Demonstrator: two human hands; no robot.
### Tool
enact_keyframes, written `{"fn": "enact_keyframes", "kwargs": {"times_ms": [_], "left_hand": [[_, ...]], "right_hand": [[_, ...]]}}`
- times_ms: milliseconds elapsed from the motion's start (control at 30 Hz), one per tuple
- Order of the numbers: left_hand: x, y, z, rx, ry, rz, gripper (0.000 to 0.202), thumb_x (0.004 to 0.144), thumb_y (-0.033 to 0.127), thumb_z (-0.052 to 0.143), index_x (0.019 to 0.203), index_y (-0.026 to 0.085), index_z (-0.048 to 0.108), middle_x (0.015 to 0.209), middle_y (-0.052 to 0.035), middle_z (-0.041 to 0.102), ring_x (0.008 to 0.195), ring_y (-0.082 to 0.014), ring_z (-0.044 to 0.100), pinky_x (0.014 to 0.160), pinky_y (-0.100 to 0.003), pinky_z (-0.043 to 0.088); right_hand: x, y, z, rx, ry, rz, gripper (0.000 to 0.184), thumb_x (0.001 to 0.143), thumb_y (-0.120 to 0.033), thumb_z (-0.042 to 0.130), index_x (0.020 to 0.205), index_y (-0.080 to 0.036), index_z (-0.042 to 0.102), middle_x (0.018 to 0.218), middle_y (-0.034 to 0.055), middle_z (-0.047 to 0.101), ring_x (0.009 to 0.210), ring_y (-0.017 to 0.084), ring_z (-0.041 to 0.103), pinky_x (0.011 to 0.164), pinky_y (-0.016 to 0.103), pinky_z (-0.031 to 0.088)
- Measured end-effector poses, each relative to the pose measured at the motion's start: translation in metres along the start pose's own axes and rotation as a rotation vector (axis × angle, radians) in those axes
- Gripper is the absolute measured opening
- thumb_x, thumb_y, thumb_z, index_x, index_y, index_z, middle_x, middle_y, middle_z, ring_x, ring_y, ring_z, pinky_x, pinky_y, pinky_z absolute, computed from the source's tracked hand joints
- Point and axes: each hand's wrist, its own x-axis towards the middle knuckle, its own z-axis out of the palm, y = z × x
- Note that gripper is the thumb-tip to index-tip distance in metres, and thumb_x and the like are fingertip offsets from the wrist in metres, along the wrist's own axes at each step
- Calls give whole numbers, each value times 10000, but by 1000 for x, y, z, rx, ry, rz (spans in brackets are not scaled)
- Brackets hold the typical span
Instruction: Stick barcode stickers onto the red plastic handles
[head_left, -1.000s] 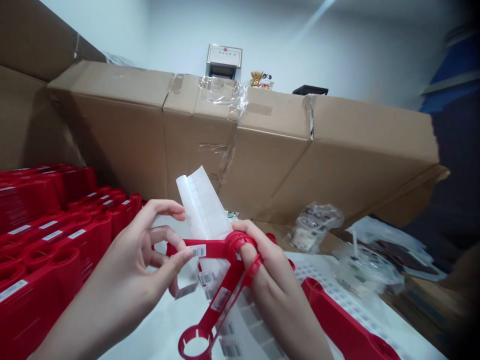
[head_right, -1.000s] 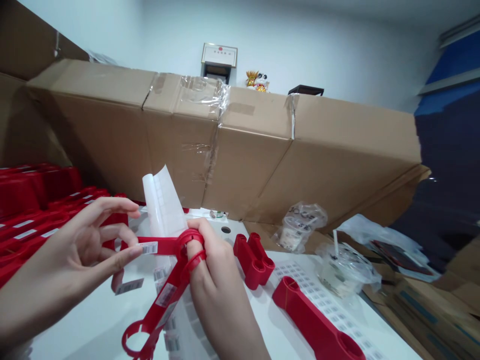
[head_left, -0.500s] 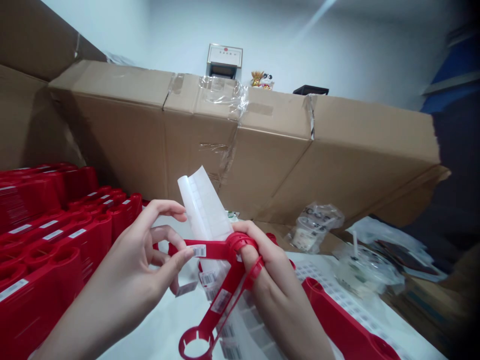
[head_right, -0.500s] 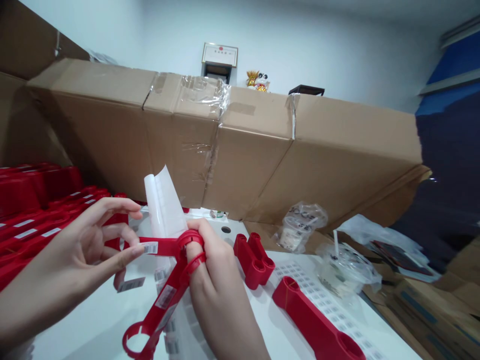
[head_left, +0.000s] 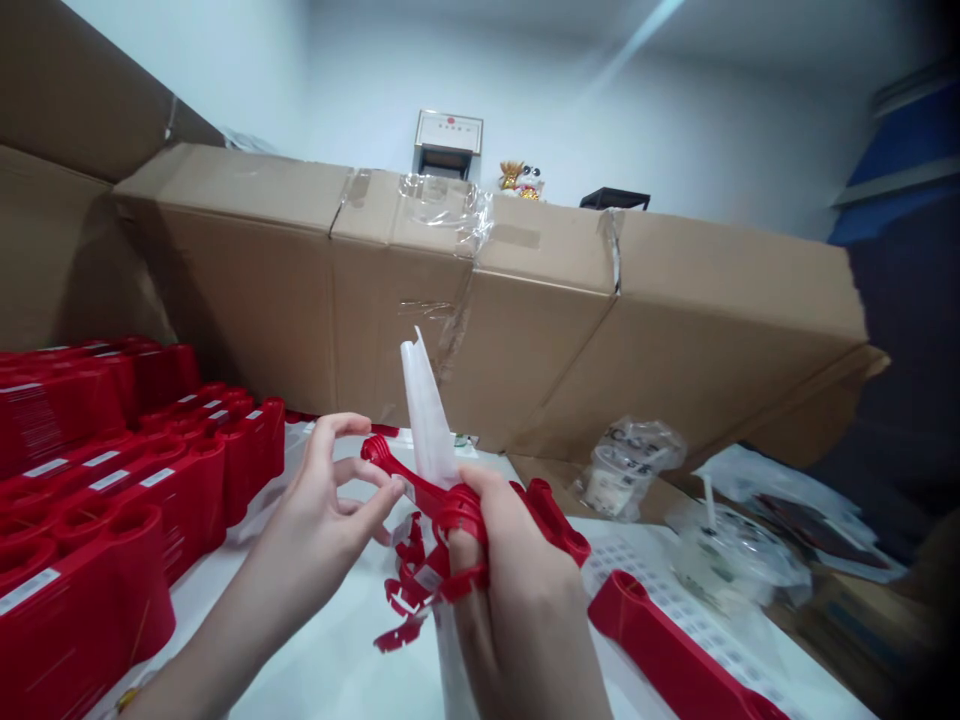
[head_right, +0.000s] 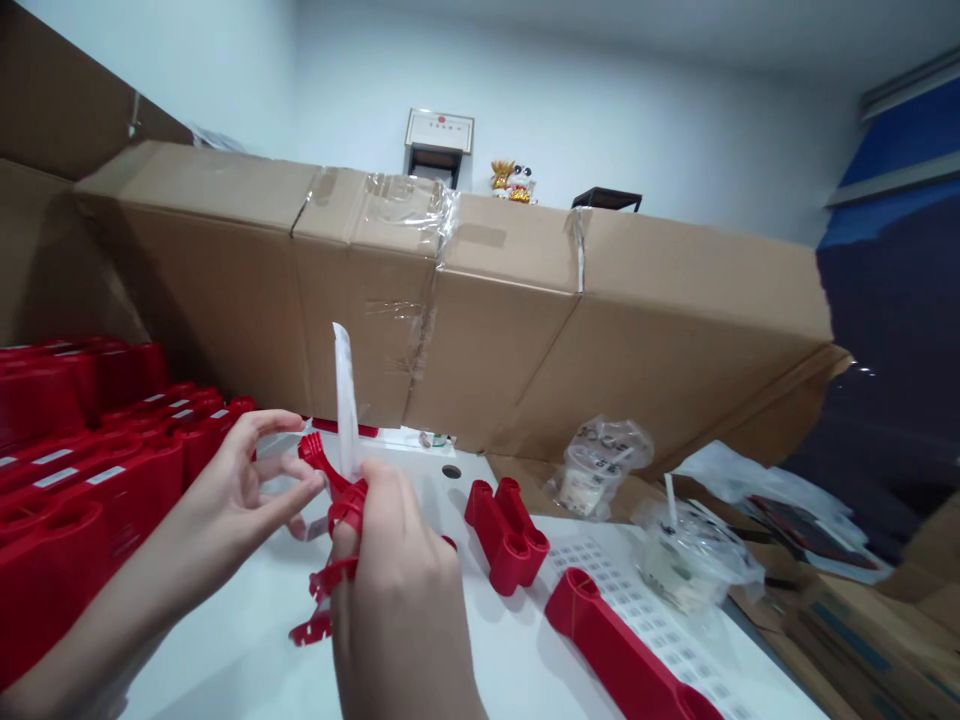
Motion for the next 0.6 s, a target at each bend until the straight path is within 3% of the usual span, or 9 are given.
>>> {"fn": "enact_keyframes", "kwargs": {"times_ms": [67,133,233,333,433,600], "left_hand": [[-4,1,2,-35,20,9,501,915,443,668,1275,284,357,954,5,634,827,-210,749,766,-368,625],[-9,5,3,-75,26,13,479,926,413,659,1286,303,364,1232,-71,602,1057,-248,726,863,-398,624],[-18,10,5,-220,-3,32,464,887,328,683,1256,318,402,1594,-101,319,1265,-319,632,899,-438,628],[-19,8,10,-347,5,40,478,839,274,694,1224,316,413,1676,-94,194,1293,-381,609,937,-512,602],[-10,2,11,-334,8,14,506,830,295,710,1230,325,403,1702,-95,144,1306,-417,593,1013,-613,530],[7,4,-10,-396,-30,-103,561,763,345,803,1182,319,431,1720,-115,63,1139,-432,699,880,-650,595]], "right_hand": [[-1,2,7,-84,93,-58,258,975,-141,411,1106,-231,614,742,1,691,517,172,640,439,257,427],[1,3,9,-150,102,-72,258,962,-122,412,1101,-207,612,763,22,699,530,175,648,430,252,432],[4,5,6,-242,48,-32,309,916,-42,387,1083,-175,609,755,37,698,506,164,628,442,246,445],[6,8,7,-287,32,-6,360,867,11,348,1035,-169,612,709,36,677,480,167,609,436,252,428],[7,14,10,-251,-32,73,322,882,-6,354,987,-179,605,676,25,660,485,170,610,432,249,407],[17,25,-1,-59,-126,307,245,955,-105,352,976,-215,570,662,-7,663,490,162,587,442,242,390]]}}
